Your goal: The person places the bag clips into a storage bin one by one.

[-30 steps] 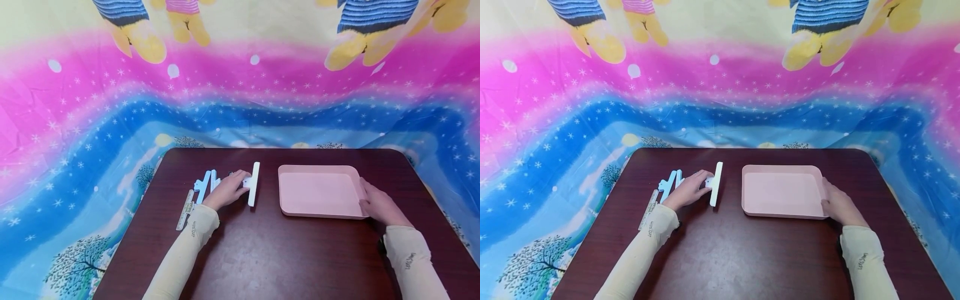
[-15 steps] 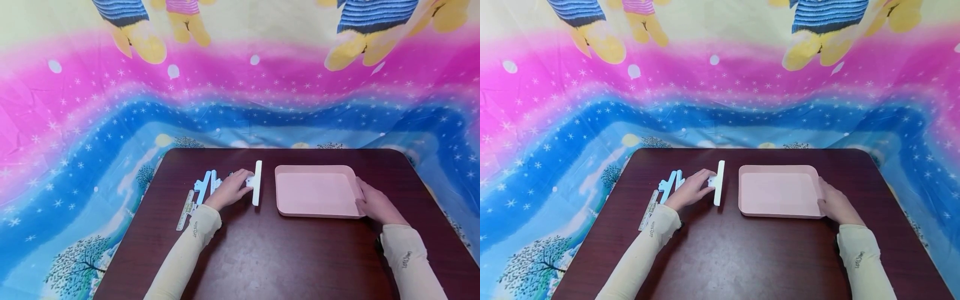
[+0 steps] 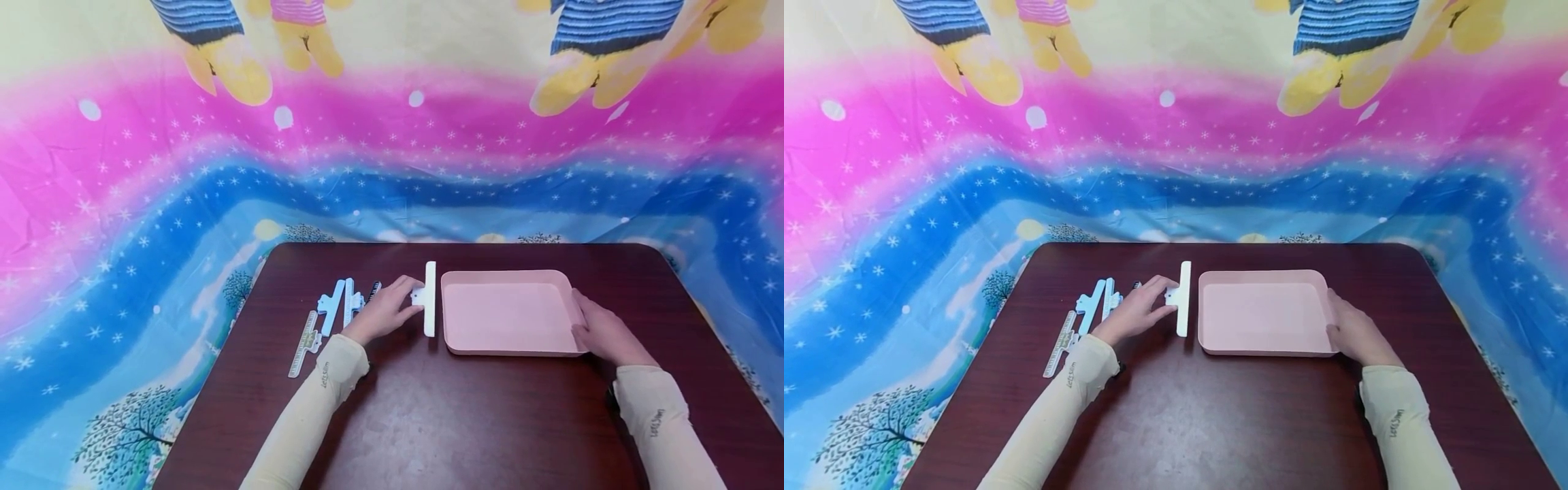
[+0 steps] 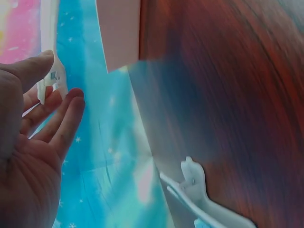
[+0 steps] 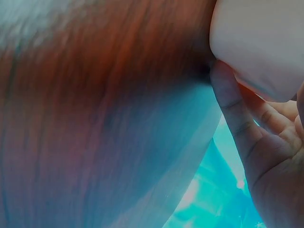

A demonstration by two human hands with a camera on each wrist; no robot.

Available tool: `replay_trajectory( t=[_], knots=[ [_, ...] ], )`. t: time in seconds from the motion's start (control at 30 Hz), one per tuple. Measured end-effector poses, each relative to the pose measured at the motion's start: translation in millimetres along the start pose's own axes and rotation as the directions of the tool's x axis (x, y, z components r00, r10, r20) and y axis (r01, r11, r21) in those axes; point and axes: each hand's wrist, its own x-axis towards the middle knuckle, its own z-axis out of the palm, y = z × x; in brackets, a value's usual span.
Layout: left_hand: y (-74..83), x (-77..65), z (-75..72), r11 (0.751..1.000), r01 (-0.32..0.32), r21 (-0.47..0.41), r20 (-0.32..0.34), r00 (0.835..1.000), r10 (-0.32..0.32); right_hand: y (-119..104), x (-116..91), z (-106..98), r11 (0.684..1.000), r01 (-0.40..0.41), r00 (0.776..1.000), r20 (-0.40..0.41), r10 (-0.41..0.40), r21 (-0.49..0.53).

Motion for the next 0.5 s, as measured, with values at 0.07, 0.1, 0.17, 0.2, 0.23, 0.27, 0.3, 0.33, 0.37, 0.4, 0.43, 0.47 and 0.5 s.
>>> replay_trajectory(
  t=[0.07,0.1,0.17,0.2,0.23,0.27,0.3,0.33,0.37,0.4,0.43,0.47,0.5],
  knots=[
    [1.6,0.6,1.3,0.999,0.002,-0.05,-0.007,1.0,-0.002,-2.1,0.8,0.8,1.0,-0.004,1.0,0.006,0.004,0.003],
    [2.1,0.9,2.0,0.997,0.003,-0.078,-0.01,1.0,-0.004,-2.7,1.3,1.3,1.0,-0.003,1.0,0.007,0.003,-0.002],
    [3.3,1.6,3.2,0.991,0.007,-0.134,-0.015,1.0,-0.009,-5.0,1.8,1.8,1.0,-0.002,1.0,0.007,0.002,-0.004],
    [3.8,1.9,3.7,0.987,0.008,-0.162,-0.017,1.0,-0.011,-5.9,1.8,2.0,1.0,-0.002,1.0,0.007,0.002,-0.006],
    [4.3,2.3,4.2,0.982,0.008,-0.187,-0.02,1.0,-0.012,-6.5,2.1,2.2,1.0,0.001,1.0,0.004,-0.001,-0.008],
    [4.8,2.6,4.5,0.978,0.005,-0.209,-0.023,1.0,-0.01,-7.1,2.2,2.3,1.0,0.005,1.0,0.001,-0.005,-0.013],
    [5.5,2.6,4.5,0.973,0.002,-0.23,-0.026,1.0,-0.009,-7.3,2.4,2.5,1.0,0.006,1.0,0.0,-0.006,-0.016],
    [6.2,2.8,4.6,0.97,0.0,-0.245,-0.03,1.0,-0.008,-8.2,2.2,2.5,1.0,0.005,1.0,-0.001,-0.005,-0.014],
    [6.8,2.7,4.6,0.967,-0.002,-0.254,-0.034,0.999,-0.007,-8.7,2.1,2.5,1.0,0.005,1.0,-0.001,-0.005,-0.015],
    [7.2,2.7,4.6,0.964,-0.004,-0.266,-0.036,0.999,-0.006,-9.0,2.1,2.6,1.0,0.003,1.0,0.001,-0.003,-0.015],
    [7.5,2.8,4.8,0.962,-0.007,-0.273,-0.039,0.999,-0.003,-9.1,2.1,2.7,1.0,0.003,1.0,0.002,-0.003,-0.016],
    [7.7,3.0,5.0,0.961,-0.01,-0.277,-0.04,0.999,-0.001,-9.1,1.9,2.7,1.0,0.002,1.0,0.004,-0.002,-0.017],
    [7.7,3.2,5.5,0.961,-0.01,-0.278,-0.039,0.999,-0.001,-9.1,1.9,3.0,1.0,-0.001,1.0,0.006,0.001,-0.017]
  ],
)
